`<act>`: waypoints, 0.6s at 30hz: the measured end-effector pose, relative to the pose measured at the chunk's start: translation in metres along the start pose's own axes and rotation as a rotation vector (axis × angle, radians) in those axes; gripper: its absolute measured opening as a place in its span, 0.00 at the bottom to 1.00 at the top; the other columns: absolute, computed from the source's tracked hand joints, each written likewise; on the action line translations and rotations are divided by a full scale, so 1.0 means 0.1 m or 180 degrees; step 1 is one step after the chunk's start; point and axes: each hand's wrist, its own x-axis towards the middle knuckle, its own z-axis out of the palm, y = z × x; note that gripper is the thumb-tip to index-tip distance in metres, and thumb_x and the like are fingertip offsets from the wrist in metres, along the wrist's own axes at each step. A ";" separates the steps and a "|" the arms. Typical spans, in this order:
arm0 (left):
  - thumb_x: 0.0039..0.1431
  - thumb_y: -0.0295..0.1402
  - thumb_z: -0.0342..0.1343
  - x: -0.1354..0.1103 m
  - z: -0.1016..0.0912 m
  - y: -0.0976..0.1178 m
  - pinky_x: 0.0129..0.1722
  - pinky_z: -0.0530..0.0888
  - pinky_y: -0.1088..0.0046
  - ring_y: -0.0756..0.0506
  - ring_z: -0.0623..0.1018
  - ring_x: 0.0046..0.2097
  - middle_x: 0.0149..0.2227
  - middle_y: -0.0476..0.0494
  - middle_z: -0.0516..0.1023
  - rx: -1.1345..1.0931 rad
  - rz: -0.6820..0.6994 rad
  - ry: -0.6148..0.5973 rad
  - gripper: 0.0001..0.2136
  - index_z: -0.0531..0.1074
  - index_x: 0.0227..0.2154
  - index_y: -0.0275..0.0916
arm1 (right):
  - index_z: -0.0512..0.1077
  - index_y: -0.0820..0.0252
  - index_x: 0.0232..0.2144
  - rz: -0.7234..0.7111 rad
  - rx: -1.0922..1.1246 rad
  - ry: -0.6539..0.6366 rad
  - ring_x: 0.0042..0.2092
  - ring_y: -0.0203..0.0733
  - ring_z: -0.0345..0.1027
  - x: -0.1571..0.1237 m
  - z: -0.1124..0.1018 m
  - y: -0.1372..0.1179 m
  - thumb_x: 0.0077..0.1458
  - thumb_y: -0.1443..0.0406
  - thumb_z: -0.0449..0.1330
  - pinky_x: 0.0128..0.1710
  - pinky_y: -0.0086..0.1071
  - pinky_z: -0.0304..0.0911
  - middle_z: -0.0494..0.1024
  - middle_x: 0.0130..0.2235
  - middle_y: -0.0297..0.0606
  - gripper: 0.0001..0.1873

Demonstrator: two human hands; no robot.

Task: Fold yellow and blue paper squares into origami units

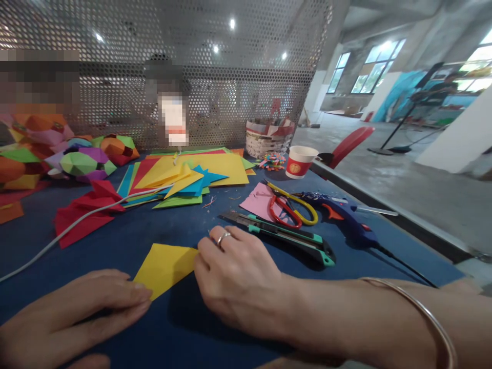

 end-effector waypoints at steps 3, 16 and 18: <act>0.76 0.40 0.43 0.04 0.00 0.03 0.55 0.74 0.74 0.49 0.80 0.48 0.45 0.49 0.82 -0.0117 -0.0033 0.0035 0.14 0.73 0.50 0.45 | 0.77 0.67 0.42 0.0398 0.0734 -0.0259 0.41 0.51 0.72 0.05 0.06 0.06 0.62 0.74 0.51 0.40 0.44 0.71 0.80 0.42 0.46 0.15; 0.69 0.41 0.53 0.11 -0.10 -0.05 0.50 0.71 0.91 0.54 0.80 0.50 0.49 0.58 0.79 -0.0331 -0.1522 0.0408 0.09 0.75 0.47 0.55 | 0.71 0.66 0.55 0.1048 0.2266 -0.0559 0.46 0.45 0.71 0.13 0.19 0.10 0.58 0.68 0.70 0.47 0.39 0.67 0.78 0.43 0.42 0.24; 0.66 0.41 0.55 0.15 -0.11 -0.08 0.47 0.73 0.91 0.54 0.82 0.48 0.48 0.58 0.81 -0.0430 -0.1648 0.0498 0.08 0.75 0.46 0.55 | 0.72 0.64 0.54 0.1103 0.2393 -0.0475 0.42 0.43 0.72 0.13 0.20 0.09 0.55 0.75 0.68 0.44 0.36 0.67 0.78 0.40 0.38 0.24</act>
